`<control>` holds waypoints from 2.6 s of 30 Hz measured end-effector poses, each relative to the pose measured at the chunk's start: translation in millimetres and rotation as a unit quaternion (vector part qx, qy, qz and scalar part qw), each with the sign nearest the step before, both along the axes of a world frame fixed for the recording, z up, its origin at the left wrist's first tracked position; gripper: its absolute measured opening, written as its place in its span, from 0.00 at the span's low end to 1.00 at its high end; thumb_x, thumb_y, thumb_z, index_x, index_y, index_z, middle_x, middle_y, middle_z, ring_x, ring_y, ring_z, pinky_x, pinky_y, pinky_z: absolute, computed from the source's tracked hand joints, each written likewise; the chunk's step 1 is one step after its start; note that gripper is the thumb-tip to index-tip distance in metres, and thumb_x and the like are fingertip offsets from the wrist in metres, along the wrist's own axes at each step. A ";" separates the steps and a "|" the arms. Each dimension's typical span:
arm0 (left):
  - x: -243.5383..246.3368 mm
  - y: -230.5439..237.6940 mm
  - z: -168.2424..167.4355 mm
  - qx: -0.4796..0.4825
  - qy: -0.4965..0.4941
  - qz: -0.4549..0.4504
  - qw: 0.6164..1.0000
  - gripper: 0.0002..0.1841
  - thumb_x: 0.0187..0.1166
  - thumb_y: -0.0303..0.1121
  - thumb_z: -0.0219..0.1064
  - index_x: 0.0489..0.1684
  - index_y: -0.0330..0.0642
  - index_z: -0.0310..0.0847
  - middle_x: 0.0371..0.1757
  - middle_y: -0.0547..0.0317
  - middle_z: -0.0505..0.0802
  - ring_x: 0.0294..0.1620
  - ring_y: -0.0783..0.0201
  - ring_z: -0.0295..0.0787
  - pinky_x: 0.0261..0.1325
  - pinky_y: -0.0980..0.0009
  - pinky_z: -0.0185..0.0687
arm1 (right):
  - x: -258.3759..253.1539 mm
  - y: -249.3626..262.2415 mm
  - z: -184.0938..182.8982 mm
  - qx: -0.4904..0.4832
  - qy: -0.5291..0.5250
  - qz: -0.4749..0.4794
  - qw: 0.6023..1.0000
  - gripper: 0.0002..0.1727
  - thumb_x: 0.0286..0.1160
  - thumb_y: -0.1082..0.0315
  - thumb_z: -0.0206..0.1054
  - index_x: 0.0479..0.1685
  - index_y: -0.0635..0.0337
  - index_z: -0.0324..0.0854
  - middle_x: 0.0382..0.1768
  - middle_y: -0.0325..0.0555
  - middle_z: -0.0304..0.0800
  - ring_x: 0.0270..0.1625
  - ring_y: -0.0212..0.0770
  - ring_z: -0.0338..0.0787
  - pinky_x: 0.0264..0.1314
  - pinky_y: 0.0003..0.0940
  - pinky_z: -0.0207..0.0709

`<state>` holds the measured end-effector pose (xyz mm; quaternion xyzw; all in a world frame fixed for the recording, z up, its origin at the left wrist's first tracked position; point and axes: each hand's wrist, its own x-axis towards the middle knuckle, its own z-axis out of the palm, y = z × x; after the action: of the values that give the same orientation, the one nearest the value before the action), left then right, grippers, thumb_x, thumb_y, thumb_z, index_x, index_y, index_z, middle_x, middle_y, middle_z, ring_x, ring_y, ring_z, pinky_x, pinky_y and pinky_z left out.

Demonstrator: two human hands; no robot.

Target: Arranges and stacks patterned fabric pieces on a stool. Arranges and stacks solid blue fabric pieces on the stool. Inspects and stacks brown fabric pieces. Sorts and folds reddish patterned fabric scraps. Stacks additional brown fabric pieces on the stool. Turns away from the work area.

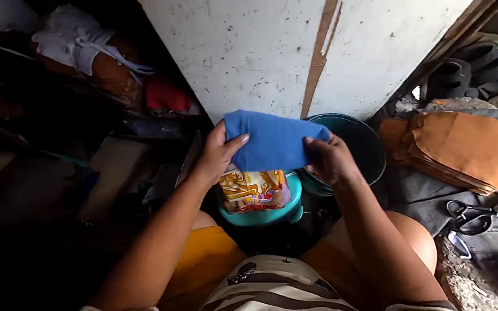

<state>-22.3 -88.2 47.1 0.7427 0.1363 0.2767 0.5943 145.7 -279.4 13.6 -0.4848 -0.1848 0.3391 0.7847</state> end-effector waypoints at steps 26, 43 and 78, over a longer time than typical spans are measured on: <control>-81.0 28.9 -119.3 -0.132 0.251 0.109 0.953 0.31 0.77 0.22 0.72 0.79 0.36 0.65 0.57 0.43 0.92 0.56 0.56 0.92 0.61 0.57 0.88 | -37.8 34.4 -85.5 -0.246 -0.094 0.042 0.964 0.18 0.71 0.80 0.72 0.59 0.69 0.76 0.44 0.54 0.91 0.43 0.42 0.94 0.45 0.38 0.91; -79.8 28.3 -113.6 -0.141 0.232 0.135 0.953 0.27 0.82 0.24 0.67 0.81 0.41 0.65 0.55 0.43 0.91 0.48 0.57 0.92 0.49 0.60 0.89 | -21.5 28.0 -98.3 -0.239 -0.013 0.011 0.971 0.07 0.86 0.74 0.59 0.53 0.67 0.80 0.37 0.48 0.88 0.35 0.38 0.90 0.37 0.34 0.87; -46.8 57.8 -120.6 -0.090 0.153 0.124 0.976 0.30 0.76 0.18 0.69 0.80 0.44 0.74 0.81 0.49 0.76 0.66 0.54 0.84 0.63 0.56 0.84 | -5.0 45.6 -102.1 -0.231 -0.028 0.000 0.973 0.08 0.86 0.76 0.56 0.44 0.66 0.81 0.29 0.44 0.86 0.30 0.34 0.87 0.34 0.29 0.83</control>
<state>-69.1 -30.4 -73.5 0.6970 0.3412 0.2174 0.5920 140.7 -233.8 -88.4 -0.6620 -0.1233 0.3594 0.6461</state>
